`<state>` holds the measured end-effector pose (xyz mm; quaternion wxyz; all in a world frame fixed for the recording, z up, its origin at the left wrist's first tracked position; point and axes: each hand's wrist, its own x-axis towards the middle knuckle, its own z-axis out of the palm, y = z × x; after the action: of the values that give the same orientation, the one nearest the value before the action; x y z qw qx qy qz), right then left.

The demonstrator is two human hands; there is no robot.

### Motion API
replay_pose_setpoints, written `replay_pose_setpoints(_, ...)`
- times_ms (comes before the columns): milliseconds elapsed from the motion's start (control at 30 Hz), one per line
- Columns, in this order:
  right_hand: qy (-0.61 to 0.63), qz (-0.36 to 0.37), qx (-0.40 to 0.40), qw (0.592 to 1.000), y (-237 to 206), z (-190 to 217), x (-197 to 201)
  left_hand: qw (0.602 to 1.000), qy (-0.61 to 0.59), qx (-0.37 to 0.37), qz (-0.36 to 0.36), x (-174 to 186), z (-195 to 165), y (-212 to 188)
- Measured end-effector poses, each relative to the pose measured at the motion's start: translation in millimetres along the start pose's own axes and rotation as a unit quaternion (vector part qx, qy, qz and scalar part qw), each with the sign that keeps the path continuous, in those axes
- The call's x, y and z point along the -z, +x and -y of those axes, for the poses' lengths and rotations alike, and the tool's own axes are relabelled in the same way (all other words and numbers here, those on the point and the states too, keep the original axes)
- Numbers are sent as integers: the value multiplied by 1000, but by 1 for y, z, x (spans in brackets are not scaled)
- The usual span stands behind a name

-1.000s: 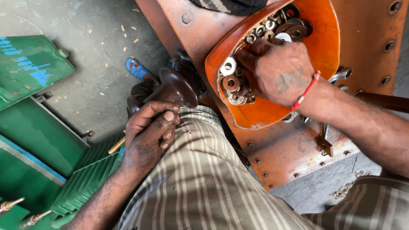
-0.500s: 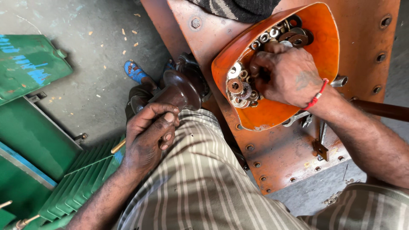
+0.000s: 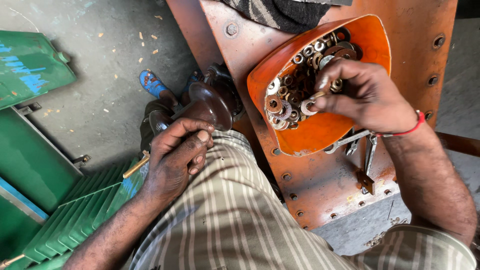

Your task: The person uses pliers to adjust and secure a metal strap on a green electrical device. They then select washers and nuts from a tray and install them onto the device's insulators.

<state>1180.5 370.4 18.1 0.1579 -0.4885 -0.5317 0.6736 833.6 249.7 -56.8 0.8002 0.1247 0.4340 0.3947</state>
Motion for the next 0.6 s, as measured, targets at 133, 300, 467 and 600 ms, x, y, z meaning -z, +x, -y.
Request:
replay_pose_setpoints(133,223,5,11,975,-2,9,7,1000,-5,-7,0,1,1,1)
replay_pose_setpoints(300,-201,-105,3,974,10,3,-4,1000,1,-6,8,0,2,1)
replay_pose_setpoints(467,-671,-123,177,709,31,-12,-19,1000,5,2,0,-4,1,3)
replay_pose_setpoints(600,-684,-115,190,695,47,-22,-15,999,31,-11,16,-2,2,3)
